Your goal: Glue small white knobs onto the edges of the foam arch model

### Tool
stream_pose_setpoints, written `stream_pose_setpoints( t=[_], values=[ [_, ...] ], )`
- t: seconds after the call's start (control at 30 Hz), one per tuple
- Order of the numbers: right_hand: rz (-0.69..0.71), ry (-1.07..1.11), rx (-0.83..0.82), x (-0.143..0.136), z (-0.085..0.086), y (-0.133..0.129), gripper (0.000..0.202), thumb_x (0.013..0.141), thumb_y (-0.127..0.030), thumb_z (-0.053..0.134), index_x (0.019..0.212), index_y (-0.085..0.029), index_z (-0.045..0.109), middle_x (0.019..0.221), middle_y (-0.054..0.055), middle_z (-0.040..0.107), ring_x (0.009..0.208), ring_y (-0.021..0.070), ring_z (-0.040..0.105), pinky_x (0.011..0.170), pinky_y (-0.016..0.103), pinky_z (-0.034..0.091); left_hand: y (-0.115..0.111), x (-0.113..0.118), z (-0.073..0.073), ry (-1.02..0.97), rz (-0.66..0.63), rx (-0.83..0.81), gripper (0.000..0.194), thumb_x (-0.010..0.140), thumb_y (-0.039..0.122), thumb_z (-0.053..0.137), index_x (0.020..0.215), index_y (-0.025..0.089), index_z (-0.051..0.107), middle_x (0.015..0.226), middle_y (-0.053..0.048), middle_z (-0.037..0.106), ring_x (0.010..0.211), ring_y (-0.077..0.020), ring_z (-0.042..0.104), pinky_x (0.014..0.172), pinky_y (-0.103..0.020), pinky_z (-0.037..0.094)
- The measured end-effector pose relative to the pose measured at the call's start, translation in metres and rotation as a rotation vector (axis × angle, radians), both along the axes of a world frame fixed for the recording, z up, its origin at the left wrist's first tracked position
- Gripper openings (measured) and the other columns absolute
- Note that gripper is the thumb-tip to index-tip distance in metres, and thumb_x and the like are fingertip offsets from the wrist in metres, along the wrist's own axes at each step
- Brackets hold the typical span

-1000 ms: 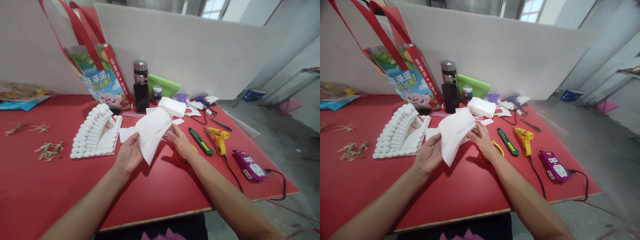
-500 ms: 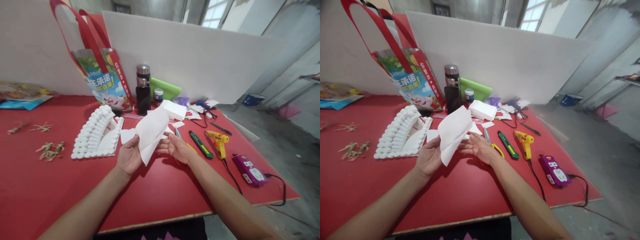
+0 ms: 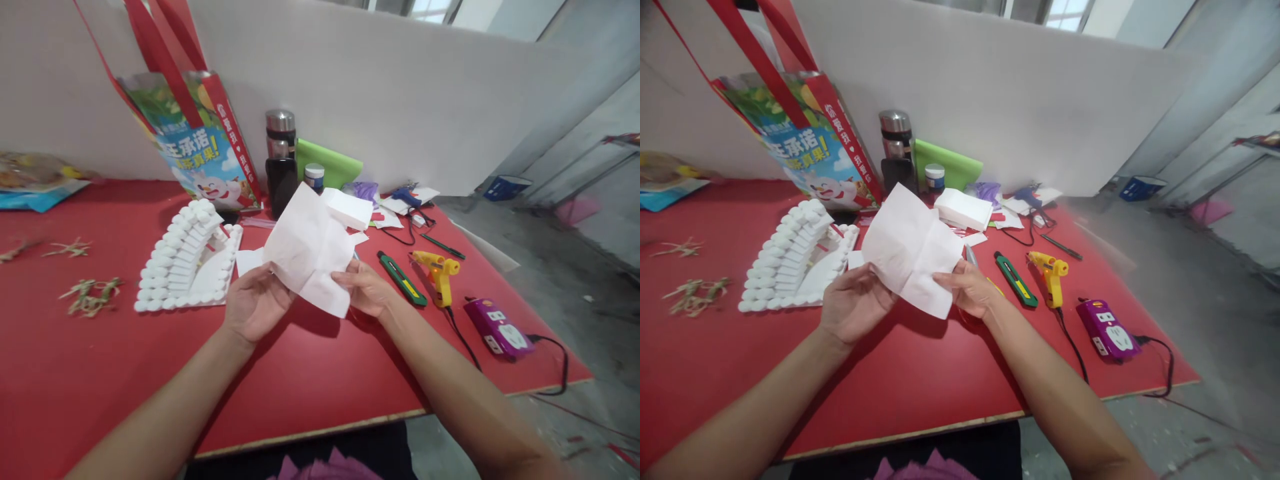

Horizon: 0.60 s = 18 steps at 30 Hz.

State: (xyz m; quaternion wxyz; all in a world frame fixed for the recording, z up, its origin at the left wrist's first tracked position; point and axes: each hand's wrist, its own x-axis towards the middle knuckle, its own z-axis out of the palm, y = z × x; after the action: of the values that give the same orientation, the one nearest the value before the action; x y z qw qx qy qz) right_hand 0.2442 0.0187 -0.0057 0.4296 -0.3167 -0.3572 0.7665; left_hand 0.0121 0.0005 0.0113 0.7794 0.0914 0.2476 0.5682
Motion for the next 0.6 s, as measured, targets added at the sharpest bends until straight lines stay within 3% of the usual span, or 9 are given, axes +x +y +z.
stream_pose_setpoints(
  t=[0.07,0.13,0.17,0.3,0.4,0.5,0.57,0.6],
  values=[
    [-0.027,-0.045,0.000,0.009,0.004,0.001,0.051,0.065,-0.027,0.098,0.111,-0.018,0.078,0.109,0.010,0.085,0.099,0.0291,0.080,0.097,0.046,0.062,0.003,-0.006,0.000,0.069,-0.087,0.039,0.039,0.096,0.042,0.066,0.122,0.015,0.074,0.110,-0.011,0.085,0.109,-0.0309,0.080,0.096,-0.041,0.065],
    [-0.035,-0.117,0.008,0.015,0.006,0.001,0.050,0.063,-0.027,0.099,0.108,-0.019,0.079,0.105,0.008,0.085,0.096,0.0281,0.081,0.098,0.046,0.062,0.006,-0.008,-0.001,0.187,-0.166,0.077,0.061,0.086,0.064,0.073,0.123,0.015,0.074,0.116,-0.017,0.083,0.115,-0.0414,0.077,0.097,-0.052,0.065],
    [-0.045,-0.153,0.020,0.017,0.007,0.001,0.049,0.063,-0.027,0.099,0.106,-0.019,0.079,0.104,0.007,0.085,0.095,0.0275,0.080,0.099,0.046,0.061,0.007,-0.007,-0.003,0.269,-0.185,0.093,0.069,0.081,0.067,0.078,0.125,0.015,0.073,0.118,-0.018,0.082,0.117,-0.0439,0.076,0.097,-0.055,0.064],
    [-0.198,-0.225,0.134,0.015,0.000,0.002,0.049,0.065,-0.031,0.098,0.108,-0.022,0.077,0.110,0.007,0.084,0.099,0.0278,0.079,0.102,0.050,0.060,0.010,0.002,-0.016,0.598,-0.127,0.127,0.079,0.068,0.035,0.097,0.136,0.013,0.065,0.126,-0.020,0.079,0.118,-0.0411,0.075,0.104,-0.054,0.061],
    [-0.280,-0.264,0.211,0.012,-0.006,0.004,0.068,0.068,-0.032,0.097,0.130,-0.024,0.071,0.116,0.007,0.083,0.104,0.0279,0.078,0.101,0.050,0.060,0.011,0.006,-0.027,0.787,0.009,0.218,0.090,0.069,0.027,0.094,0.148,0.015,0.055,0.144,-0.021,0.070,0.129,-0.0399,0.070,0.111,-0.056,0.056],
    [-0.268,-0.305,0.228,0.013,-0.007,0.005,0.103,0.071,-0.026,0.094,0.161,-0.033,0.047,0.102,0.001,0.081,0.093,0.0247,0.076,0.095,0.049,0.062,0.013,0.005,-0.030,0.871,0.121,0.350,0.091,0.073,0.026,0.092,0.155,0.024,0.053,0.161,-0.015,0.058,0.152,-0.0389,0.049,0.126,-0.055,0.041],
    [-0.255,-0.337,0.270,0.016,-0.006,0.004,0.107,0.076,-0.023,0.089,0.168,-0.039,0.037,0.098,-0.001,0.079,0.088,0.0237,0.073,0.090,0.047,0.062,0.012,0.004,-0.028,0.912,0.162,0.428,0.086,0.074,0.021,0.091,0.153,0.030,0.058,0.168,-0.009,0.051,0.164,-0.0342,0.030,0.134,-0.050,0.028],
    [-0.243,-0.361,0.296,0.017,-0.005,0.004,0.102,0.078,-0.021,0.086,0.167,-0.040,0.040,0.100,-0.001,0.078,0.089,0.0239,0.073,0.087,0.046,0.062,0.012,0.004,-0.027,0.926,0.162,0.462,0.084,0.074,0.017,0.090,0.151,0.033,0.060,0.170,-0.006,0.048,0.167,-0.0317,0.023,0.135,-0.047,0.023]
  ],
)
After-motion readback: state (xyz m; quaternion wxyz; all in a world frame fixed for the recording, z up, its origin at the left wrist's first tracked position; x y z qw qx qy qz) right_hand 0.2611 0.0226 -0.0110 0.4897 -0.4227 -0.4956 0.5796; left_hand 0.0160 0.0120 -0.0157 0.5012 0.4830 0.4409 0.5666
